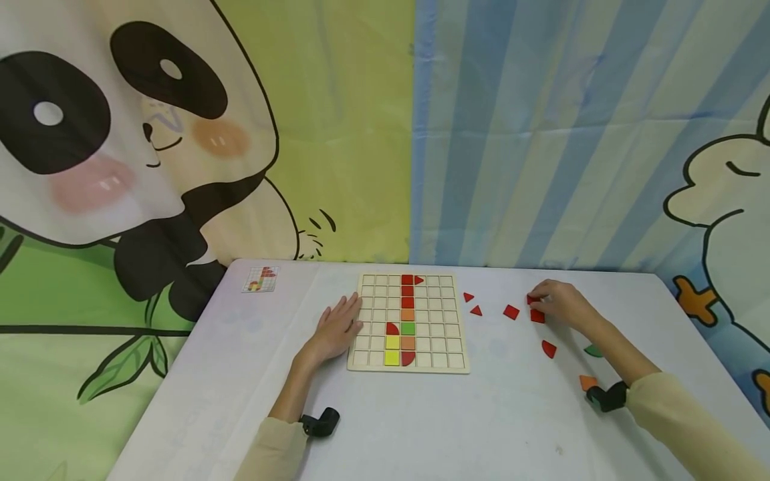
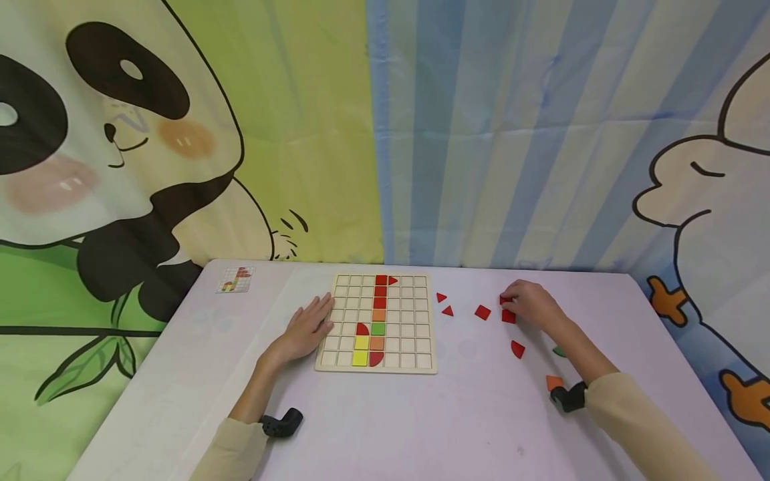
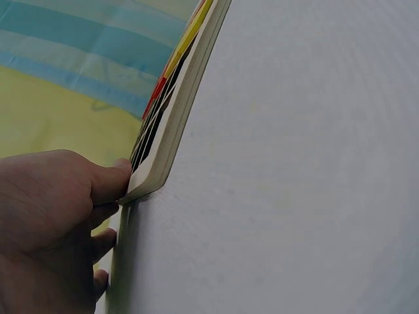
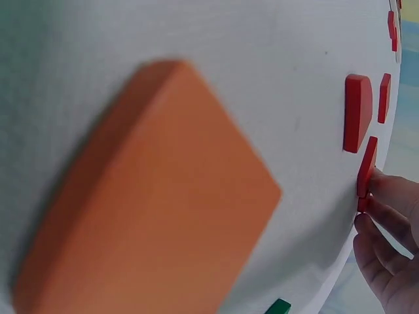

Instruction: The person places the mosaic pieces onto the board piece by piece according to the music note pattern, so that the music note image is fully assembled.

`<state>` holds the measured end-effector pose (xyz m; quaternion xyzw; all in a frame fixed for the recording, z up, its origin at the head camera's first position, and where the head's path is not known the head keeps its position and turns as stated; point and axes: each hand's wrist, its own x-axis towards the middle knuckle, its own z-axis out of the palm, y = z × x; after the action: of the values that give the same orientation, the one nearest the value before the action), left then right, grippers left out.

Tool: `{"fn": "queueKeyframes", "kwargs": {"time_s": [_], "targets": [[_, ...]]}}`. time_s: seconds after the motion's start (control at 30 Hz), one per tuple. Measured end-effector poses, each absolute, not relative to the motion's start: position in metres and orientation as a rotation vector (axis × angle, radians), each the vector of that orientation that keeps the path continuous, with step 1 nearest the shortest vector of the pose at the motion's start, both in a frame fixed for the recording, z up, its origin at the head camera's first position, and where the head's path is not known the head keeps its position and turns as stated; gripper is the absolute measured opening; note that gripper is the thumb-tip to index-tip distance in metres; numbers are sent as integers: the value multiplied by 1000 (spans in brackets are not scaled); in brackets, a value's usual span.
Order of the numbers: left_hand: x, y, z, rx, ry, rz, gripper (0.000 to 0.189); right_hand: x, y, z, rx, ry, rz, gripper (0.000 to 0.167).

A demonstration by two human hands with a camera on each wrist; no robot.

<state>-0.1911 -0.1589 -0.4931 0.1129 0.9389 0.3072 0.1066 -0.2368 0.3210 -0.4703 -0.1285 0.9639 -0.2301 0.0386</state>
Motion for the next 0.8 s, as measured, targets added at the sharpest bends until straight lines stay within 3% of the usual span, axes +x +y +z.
{"fn": "queueKeyframes", "kwargs": {"time_s": [0.8], "targets": [[-192,-160,-495,347,2762,910,60,-236,326,-477,-525,3029,-718,26]]}}
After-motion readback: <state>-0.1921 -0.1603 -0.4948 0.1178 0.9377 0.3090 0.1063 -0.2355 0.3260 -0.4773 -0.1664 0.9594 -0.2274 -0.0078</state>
